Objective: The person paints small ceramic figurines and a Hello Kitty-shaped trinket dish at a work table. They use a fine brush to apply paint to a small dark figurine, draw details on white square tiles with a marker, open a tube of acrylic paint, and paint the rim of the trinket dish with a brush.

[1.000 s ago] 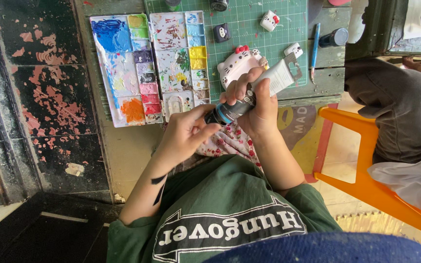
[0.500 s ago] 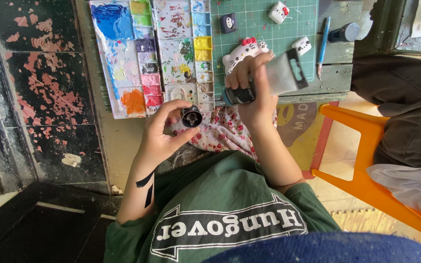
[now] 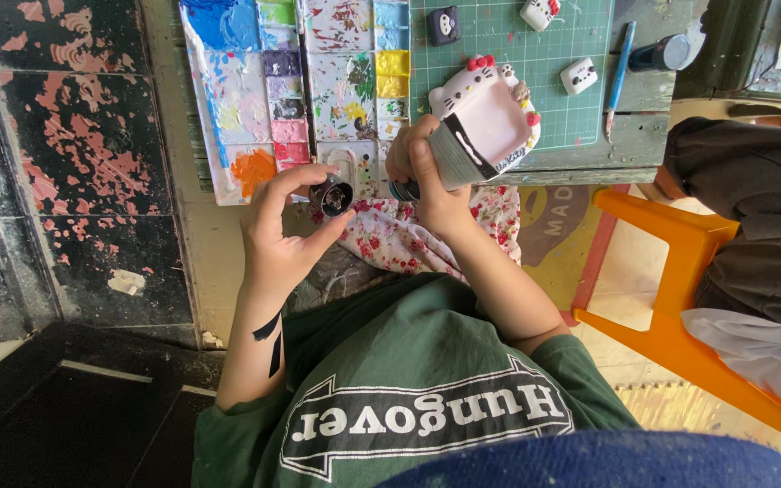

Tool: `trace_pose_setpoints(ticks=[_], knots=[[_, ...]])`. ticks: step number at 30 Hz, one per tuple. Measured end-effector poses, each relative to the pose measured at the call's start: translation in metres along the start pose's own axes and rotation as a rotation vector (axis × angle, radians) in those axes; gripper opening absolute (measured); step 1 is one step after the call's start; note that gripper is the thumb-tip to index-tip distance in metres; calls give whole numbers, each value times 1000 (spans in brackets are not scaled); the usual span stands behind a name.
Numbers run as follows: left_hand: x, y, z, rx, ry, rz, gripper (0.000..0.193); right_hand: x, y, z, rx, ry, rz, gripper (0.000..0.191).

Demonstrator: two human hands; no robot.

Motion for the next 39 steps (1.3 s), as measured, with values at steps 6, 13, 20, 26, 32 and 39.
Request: trace_pose_setpoints(ticks=[6, 13, 20, 26, 32, 39], knots=[[-2, 2, 0, 7, -259, -113, 51, -7, -2, 2, 19, 53, 9, 22], [10, 10, 2, -15, -280, -78, 53, -12, -2, 2, 5, 37, -12, 20], [16, 19, 1, 63, -478, -81, 54, -18, -7, 3, 3, 70, -25, 19], [17, 20, 6, 55, -469, -92, 56, -20, -7, -3, 40, 204, 10, 18], [19, 20, 9, 54, -463, -97, 56, -20, -7, -3, 53, 229, 32, 17], [19, 21, 10, 42, -457, -98, 57, -23, -8, 1, 36, 216, 18, 16]])
Point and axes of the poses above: each hand's wrist, its own y-axis away from the middle knuckle, its own z-axis out of the back of the hand, x = y × z, the point moved 4 cm from there along -y, towards the middle knuckle, and after that the axes turned 14 degrees about -z, right-handed, at the moved point
